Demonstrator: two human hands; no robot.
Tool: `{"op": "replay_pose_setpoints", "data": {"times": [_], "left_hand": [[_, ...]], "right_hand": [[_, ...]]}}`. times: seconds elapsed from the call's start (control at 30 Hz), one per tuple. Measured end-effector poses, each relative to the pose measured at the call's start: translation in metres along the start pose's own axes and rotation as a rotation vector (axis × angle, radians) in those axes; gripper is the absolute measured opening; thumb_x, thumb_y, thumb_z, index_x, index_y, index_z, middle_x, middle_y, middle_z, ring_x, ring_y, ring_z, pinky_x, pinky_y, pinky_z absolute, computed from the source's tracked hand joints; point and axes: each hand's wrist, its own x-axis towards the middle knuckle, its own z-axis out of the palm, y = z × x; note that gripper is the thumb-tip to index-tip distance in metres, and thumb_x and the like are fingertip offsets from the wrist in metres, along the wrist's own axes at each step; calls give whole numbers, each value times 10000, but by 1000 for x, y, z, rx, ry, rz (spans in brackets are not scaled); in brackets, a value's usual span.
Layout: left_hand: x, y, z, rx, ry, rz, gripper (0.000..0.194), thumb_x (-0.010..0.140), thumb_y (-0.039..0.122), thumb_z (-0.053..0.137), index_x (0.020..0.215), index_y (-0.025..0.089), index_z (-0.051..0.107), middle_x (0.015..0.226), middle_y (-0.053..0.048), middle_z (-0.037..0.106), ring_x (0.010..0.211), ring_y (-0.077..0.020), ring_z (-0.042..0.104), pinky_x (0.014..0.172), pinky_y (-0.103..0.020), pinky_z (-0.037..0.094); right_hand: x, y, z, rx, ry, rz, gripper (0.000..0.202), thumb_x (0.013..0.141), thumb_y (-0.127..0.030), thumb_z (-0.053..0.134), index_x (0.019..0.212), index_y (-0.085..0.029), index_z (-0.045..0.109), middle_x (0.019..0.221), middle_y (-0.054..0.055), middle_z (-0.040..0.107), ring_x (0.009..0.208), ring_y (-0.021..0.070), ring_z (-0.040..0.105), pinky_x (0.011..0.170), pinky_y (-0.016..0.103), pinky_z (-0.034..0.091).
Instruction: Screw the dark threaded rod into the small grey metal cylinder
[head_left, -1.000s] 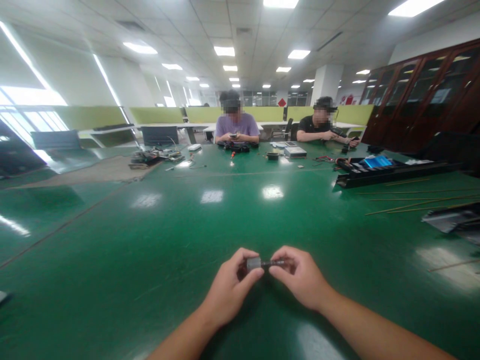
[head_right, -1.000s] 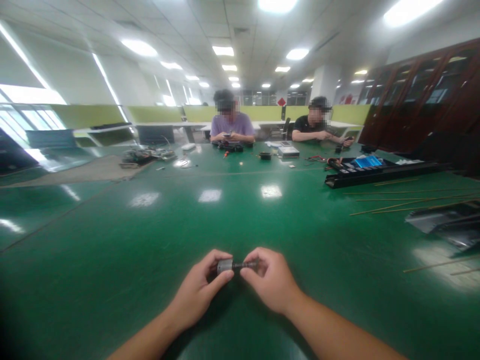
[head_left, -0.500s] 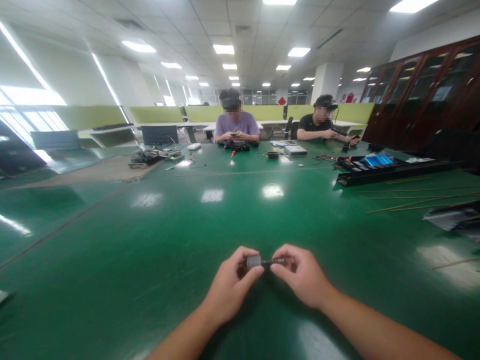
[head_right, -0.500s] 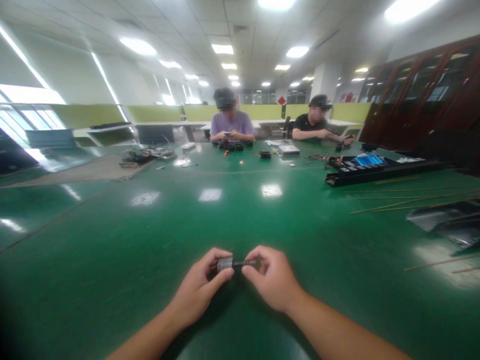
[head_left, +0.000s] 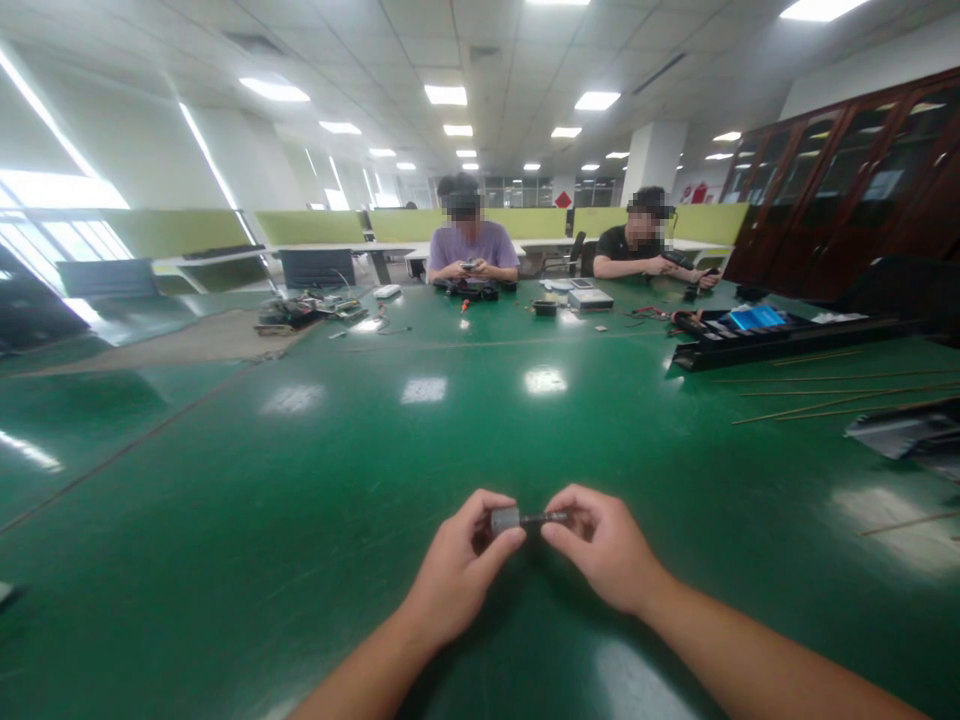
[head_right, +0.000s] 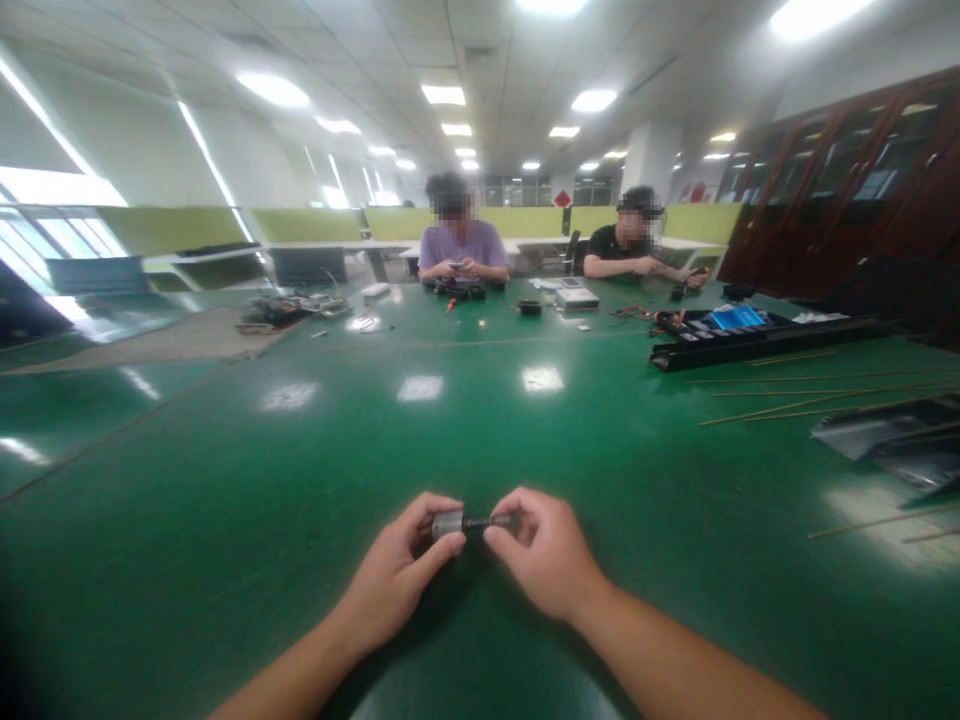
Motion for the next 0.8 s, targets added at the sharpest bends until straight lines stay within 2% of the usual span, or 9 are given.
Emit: {"op": "replay_pose_setpoints", "data": {"times": [0.4,0.8], "left_hand": [[0,-6,1,-39,15,6,261,885,375,616,1065,193,564,899,-25,627,827,-195,604,766,-301,455],[1,-9,0,-71,15,14,266,888,372,628,1080,202,560,917,-20,633,838,-188,612,773,-289,462]], "right_hand": [[2,5,0,-30,12,6,135,816,-287,651,872,-165,663,569,-52,482,516,113,424,501,227,316],[1,-1,-1,-60,33,-2,119,812,-281,649,856,-172,666,546,-57,467,500,112,417,491,227,309]]}}
